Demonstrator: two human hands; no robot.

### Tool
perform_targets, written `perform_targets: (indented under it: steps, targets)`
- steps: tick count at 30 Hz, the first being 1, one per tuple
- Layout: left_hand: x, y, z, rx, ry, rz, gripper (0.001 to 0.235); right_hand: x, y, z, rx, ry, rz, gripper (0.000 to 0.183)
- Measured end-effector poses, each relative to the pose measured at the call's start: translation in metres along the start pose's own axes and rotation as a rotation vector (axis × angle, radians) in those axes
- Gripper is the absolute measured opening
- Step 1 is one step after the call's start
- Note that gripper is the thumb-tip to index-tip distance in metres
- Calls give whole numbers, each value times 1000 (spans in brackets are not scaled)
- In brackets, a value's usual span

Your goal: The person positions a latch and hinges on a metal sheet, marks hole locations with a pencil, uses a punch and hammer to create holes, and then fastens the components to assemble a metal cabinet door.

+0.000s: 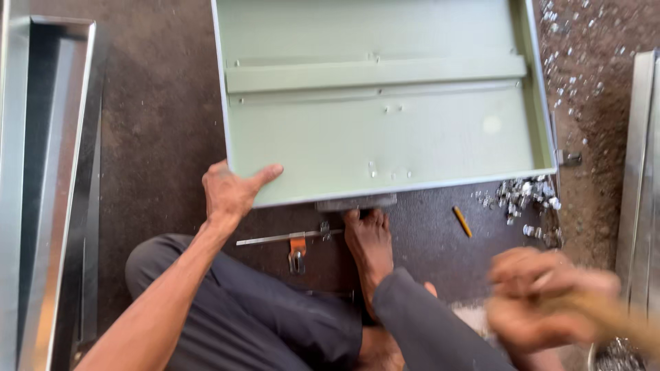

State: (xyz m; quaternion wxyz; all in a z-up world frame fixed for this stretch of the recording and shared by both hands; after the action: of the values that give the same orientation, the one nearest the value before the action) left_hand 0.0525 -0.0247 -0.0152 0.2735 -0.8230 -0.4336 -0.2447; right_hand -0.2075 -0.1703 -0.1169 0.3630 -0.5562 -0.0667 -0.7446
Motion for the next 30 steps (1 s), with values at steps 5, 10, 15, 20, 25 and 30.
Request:
perform_targets:
  steps: [5, 10, 15, 20, 25, 30]
  targets:
    - [5, -1, -15, -107, -42, -82, 59, 44, -18, -43, 61, 328, -127, 46]
    - [12, -9, -17, 217, 100, 53, 69, 84, -143, -223, -109, 191, -299, 28]
    - [26, -22, -76, -523, 502, -271, 92, 82, -152, -253, 322, -188, -329, 16]
    - [-26, -19, -96, -781, 1184, 483, 99, 124, -116, -175, 89, -97, -499, 32]
    - [49, 30, -173, -460, 1203, 603, 34, 158, -72, -85, 175, 164, -428, 26]
    - [51, -21, -229, -588, 718, 187, 30, 128, -45, -23, 104, 378, -39, 23]
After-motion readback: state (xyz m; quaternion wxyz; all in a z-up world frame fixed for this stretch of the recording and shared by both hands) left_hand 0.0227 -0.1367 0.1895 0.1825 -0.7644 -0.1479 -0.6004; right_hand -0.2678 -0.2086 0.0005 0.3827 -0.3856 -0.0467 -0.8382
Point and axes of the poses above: each hand's wrist, its own y-axis towards the middle knuckle, its own x-axis out of the back of the hand, z = x × y, the point moved 6 cm from there along y, towards the middle knuckle, and after that the axes turned 2 degrees about -x, right-handed, at the moved point
